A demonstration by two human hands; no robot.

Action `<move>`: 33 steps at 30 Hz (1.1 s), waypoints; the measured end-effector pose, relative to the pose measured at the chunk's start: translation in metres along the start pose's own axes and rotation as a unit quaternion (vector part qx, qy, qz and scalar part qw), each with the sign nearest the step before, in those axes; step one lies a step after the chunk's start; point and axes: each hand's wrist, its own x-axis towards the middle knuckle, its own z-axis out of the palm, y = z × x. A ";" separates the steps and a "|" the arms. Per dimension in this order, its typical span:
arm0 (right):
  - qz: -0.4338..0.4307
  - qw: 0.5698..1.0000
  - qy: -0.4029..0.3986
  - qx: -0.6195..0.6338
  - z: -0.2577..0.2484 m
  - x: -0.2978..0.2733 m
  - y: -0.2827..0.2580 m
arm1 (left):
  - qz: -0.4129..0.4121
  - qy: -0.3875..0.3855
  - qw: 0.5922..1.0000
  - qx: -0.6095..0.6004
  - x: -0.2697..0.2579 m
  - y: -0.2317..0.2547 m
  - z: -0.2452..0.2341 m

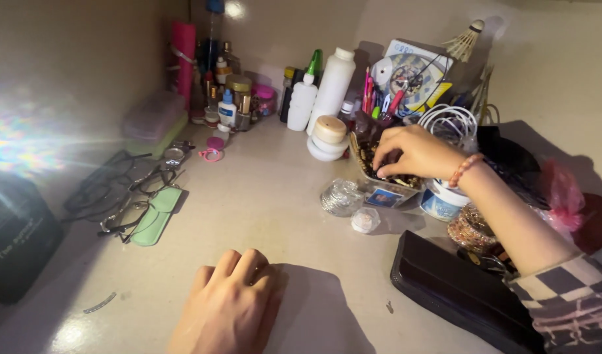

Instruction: The recorder organizes various small items, including contact lens cases and solution, on a desk or shelf surface.

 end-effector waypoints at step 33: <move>0.094 0.988 0.104 -0.060 -0.005 0.051 -0.090 | 0.060 0.037 0.997 -0.004 -0.002 0.001 0.001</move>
